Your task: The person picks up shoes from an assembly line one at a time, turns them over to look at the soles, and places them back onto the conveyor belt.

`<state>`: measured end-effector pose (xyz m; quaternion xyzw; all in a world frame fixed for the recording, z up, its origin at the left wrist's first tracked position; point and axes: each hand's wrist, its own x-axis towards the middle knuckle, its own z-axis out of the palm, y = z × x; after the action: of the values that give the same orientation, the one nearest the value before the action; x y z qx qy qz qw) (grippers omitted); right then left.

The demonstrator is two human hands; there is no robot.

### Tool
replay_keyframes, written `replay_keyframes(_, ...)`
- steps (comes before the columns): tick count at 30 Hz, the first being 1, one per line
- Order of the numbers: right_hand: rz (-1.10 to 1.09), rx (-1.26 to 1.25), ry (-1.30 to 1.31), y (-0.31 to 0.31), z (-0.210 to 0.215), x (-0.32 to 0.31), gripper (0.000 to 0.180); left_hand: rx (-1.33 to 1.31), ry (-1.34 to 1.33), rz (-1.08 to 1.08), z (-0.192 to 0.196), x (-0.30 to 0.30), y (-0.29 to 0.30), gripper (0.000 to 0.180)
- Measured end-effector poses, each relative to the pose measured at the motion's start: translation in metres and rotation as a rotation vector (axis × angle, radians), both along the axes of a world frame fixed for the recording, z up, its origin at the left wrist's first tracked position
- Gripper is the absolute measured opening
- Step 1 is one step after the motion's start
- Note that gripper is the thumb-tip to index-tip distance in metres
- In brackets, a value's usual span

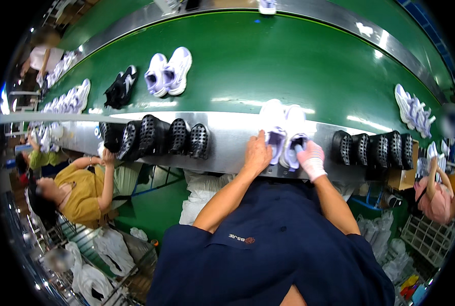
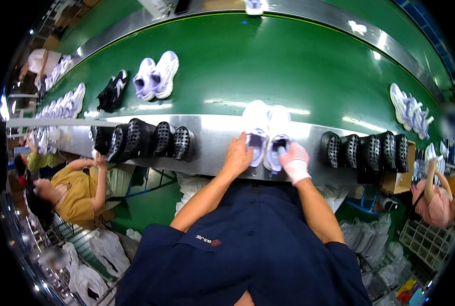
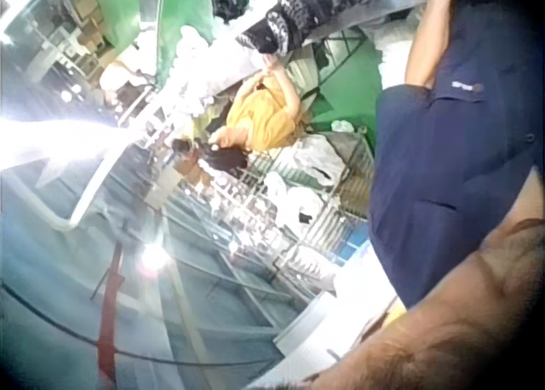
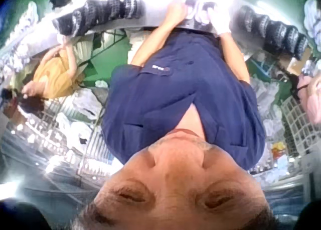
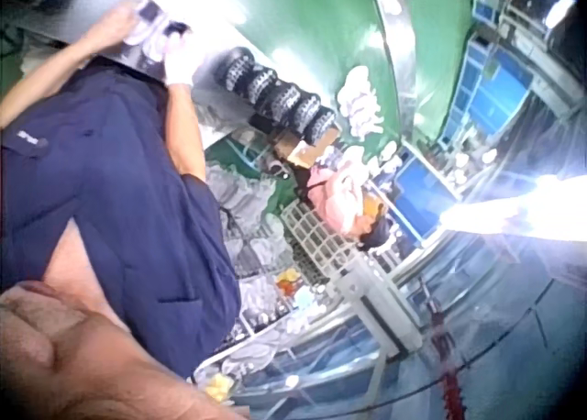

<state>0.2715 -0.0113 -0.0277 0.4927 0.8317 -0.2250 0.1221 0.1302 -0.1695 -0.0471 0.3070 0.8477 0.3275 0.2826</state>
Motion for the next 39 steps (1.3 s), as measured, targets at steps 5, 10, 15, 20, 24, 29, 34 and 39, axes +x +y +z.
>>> replay_keyframes(5,0.040,0.070,0.103,-0.004,0.054,0.035,0.047,0.156,0.338,0.127,0.046,-0.023,-0.066,0.037)
replay_keyframes(10,0.014,-0.180,0.454,-0.042,0.084,0.014,0.025,-0.074,0.913,0.534,0.076,-0.093,-0.153,0.040)
replay_keyframes(15,0.255,-0.328,0.479,-0.081,0.102,-0.037,0.024,-0.137,0.910,0.484,0.048,-0.117,-0.185,0.045)
replay_keyframes(20,0.028,-0.607,0.632,-0.092,0.093,-0.062,0.064,0.226,0.828,0.249,0.139,-0.078,-0.135,0.040)
replay_keyframes(24,-0.318,-1.214,0.920,-0.112,0.109,-0.073,0.071,0.461,-0.377,0.388,0.128,-0.024,-0.104,0.028)
replay_keyframes(29,-0.197,-0.510,0.576,-0.107,0.091,-0.033,0.071,0.528,-1.363,0.482,0.085,-0.010,-0.100,0.041)
replay_keyframes(34,-0.147,-0.346,0.458,-0.107,0.096,-0.027,0.084,0.457,-1.519,0.519,0.069,-0.010,-0.097,0.041)
replay_keyframes(39,-0.126,-0.431,0.608,-0.111,0.089,-0.040,0.093,0.477,-1.726,0.590,0.053,-0.003,-0.089,0.039)
